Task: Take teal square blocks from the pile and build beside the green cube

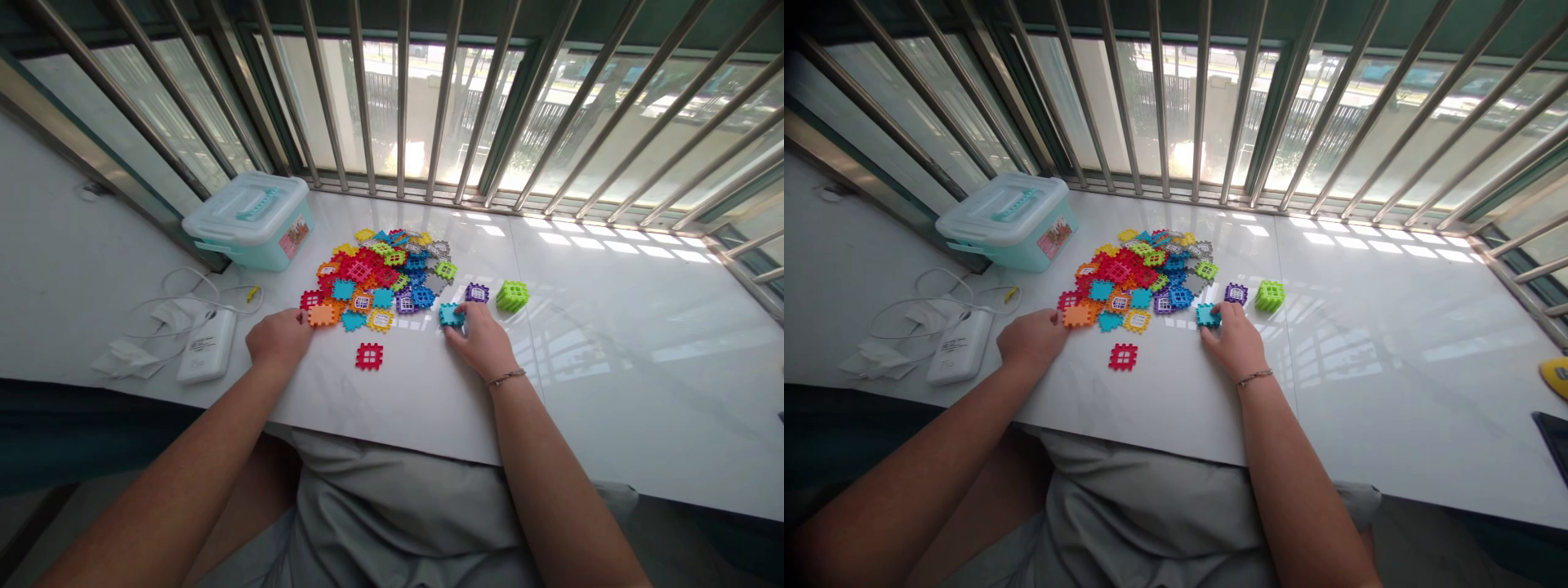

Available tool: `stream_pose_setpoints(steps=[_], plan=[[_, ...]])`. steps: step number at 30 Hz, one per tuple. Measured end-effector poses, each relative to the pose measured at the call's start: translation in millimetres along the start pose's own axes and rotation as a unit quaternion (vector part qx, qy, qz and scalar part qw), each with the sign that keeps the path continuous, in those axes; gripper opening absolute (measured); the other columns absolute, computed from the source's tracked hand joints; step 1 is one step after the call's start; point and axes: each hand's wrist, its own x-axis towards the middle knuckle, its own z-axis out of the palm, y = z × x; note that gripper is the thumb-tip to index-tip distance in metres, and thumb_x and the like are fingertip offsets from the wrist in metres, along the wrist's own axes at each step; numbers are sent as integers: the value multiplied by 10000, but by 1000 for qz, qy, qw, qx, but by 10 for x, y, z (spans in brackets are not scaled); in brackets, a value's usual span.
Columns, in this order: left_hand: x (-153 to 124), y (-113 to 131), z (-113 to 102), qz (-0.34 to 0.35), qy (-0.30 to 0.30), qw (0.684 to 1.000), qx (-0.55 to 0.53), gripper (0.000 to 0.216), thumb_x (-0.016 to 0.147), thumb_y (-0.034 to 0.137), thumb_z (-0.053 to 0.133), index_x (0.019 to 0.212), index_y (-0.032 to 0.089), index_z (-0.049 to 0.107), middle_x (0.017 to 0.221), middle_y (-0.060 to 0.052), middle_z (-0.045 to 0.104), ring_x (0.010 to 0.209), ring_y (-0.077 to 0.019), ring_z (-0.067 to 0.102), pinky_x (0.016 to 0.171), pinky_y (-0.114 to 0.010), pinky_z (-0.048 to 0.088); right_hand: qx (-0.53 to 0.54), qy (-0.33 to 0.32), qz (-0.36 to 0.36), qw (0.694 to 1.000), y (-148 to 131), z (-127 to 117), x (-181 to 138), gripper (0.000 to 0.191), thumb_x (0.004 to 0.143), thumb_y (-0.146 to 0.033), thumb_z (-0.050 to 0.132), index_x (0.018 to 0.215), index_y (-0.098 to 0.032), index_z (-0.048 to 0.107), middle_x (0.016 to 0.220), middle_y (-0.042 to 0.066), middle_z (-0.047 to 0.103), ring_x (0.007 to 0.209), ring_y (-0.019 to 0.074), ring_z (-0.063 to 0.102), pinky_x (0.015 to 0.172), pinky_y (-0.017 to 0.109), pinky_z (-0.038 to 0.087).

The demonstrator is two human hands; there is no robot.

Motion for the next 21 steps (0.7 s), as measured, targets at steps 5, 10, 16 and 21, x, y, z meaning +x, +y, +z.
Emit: stream_pose_setpoints(steps=[5, 10, 16, 21], plan=[[-3, -9, -14, 2, -2, 1000, 3, 444, 989, 440, 441, 1075, 249, 832, 1068, -187, 808, 975, -407, 743, 688, -407, 461, -1, 1, -2, 1000, -3, 2, 4, 348, 925, -446, 690, 1204, -256, 604, 1227, 83, 662, 1035, 266, 668, 736, 345, 474], [0, -17, -7, 0, -3, 1000, 0, 440, 992, 449, 460, 1092, 244, 836, 1084, -195, 806, 984, -405, 740, 719, -406, 471, -4, -1, -4, 1000, -9, -5, 5, 352, 927, -449, 684, 1208, -253, 605, 1232, 96, 662, 1011, 270, 662, 727, 345, 477], [-5, -10, -12, -3, -9, 1000, 3, 452, 993, 445, 452, 1119, 236, 832, 1110, -197, 808, 988, -392, 736, 714, -404, 464, -3, -2, -4, 1000, -9, -5, -1, 351, 927, -446, 682, 1207, -253, 598, 1224, 94, 658, 1031, 270, 662, 739, 345, 483], [-6, -9, -10, 1, -6, 1000, -1, 447, 994, 445, 447, 1092, 234, 829, 1119, -199, 808, 978, -396, 734, 710, -411, 455, -1, 1, -4, 1000, -2, 3, 1, 357, 921, -445, 684, 1206, -251, 591, 1229, 91, 660, 1057, 273, 665, 744, 345, 477]])
